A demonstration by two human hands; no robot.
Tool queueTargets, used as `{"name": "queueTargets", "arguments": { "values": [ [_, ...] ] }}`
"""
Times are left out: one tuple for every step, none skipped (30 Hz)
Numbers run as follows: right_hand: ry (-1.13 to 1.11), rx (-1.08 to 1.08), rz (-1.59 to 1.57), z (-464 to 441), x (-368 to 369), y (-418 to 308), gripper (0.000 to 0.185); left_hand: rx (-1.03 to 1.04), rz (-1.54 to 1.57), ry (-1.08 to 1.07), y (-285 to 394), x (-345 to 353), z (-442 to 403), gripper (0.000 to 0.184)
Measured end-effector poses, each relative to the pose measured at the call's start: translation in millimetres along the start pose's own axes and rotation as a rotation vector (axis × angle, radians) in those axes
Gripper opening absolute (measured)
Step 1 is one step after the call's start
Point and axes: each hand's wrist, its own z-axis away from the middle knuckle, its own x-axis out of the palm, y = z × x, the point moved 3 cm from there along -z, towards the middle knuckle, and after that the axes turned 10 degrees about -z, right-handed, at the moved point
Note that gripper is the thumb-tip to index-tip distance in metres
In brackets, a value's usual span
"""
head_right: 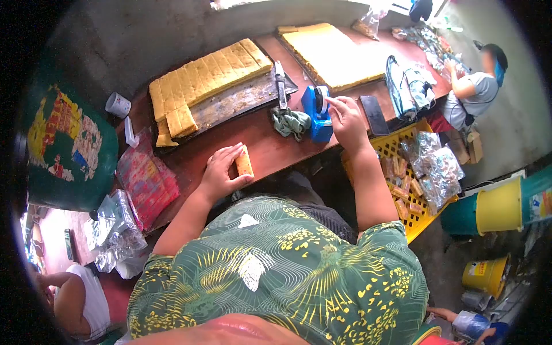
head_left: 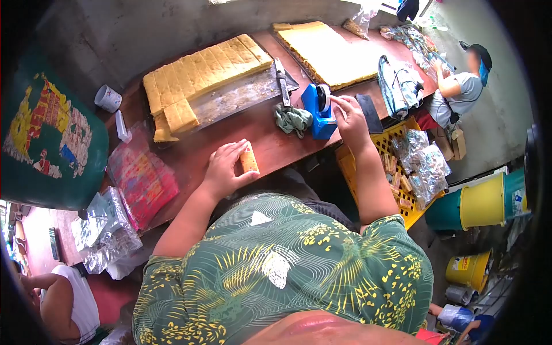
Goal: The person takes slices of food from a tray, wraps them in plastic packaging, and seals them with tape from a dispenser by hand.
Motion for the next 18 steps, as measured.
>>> {"name": "queueTargets", "arguments": {
  "values": [
    [-0.032, -0.009, 0.03, -2, 3, 3, 0.033, -0.002, -0.001, -0.001, 1, -2, 0, 0.087],
    [-0.064, -0.018, 0.059, -4, 6, 6, 0.033, -0.004, -0.002, -0.003, 2, -3, 0, 0.087],
    [-0.12, 0.019, 0.16, -7, 11, 13, 0.038, -0.006, 0.0, -0.002, 3, -3, 0, 0.087],
    [-0.13, 0.036, 0.175, -9, 15, 18, 0.039, -0.008, 0.002, 0.0, 3, -3, 1, 0.087],
    [-0.139, 0.051, 0.19, -12, 20, 22, 0.041, -0.01, 0.004, 0.003, 3, -3, 1, 0.087],
    [-0.148, 0.066, 0.206, -16, 24, 27, 0.042, -0.004, 0.005, 0.006, 3, -3, 1, 0.087],
    [-0.15, 0.041, 0.232, -20, 25, 31, 0.045, 0.0, 0.005, 0.01, 2, -2, 1, 0.087],
    [-0.163, 0.078, 0.204, -25, 26, 37, 0.045, 0.004, 0.005, 0.014, 1, -2, 1, 0.087],
    [-0.177, 0.113, 0.176, -29, 26, 40, 0.046, 0.003, 0.01, 0.013, 1, -2, 1, 0.087],
    [-0.19, 0.148, 0.148, -35, 27, 43, 0.046, 0.002, 0.015, 0.013, 1, -2, 1, 0.086],
    [-0.186, 0.123, 0.116, -40, 31, 55, 0.045, 0.002, 0.021, 0.011, 1, -2, 1, 0.086],
    [-0.158, 0.09, 0.108, -44, 30, 57, 0.044, 0.001, 0.024, 0.008, 1, -3, 1, 0.086],
    [-0.129, 0.058, 0.101, -47, 28, 59, 0.043, 0.001, 0.027, 0.004, 1, -3, 1, 0.086],
    [-0.099, 0.024, 0.094, -49, 27, 61, 0.041, 0.002, 0.029, 0.002, 1, -4, 1, 0.085],
    [-0.005, 0.005, 0.038, -51, 21, 53, 0.036, 0.008, 0.021, 0.008, 1, -4, 1, 0.085],
    [0.047, 0.001, -0.014, -51, 13, 39, 0.033, 0.012, 0.014, 0.014, 0, -3, 1, 0.085],
    [0.035, 0.073, -0.072, -49, 4, 27, 0.032, 0.014, 0.008, 0.019, 0, -3, 2, 0.084],
    [0.023, 0.145, -0.129, -44, -1, 20, 0.032, 0.014, 0.014, 0.021, 0, -3, 2, 0.084]
  ]
}}
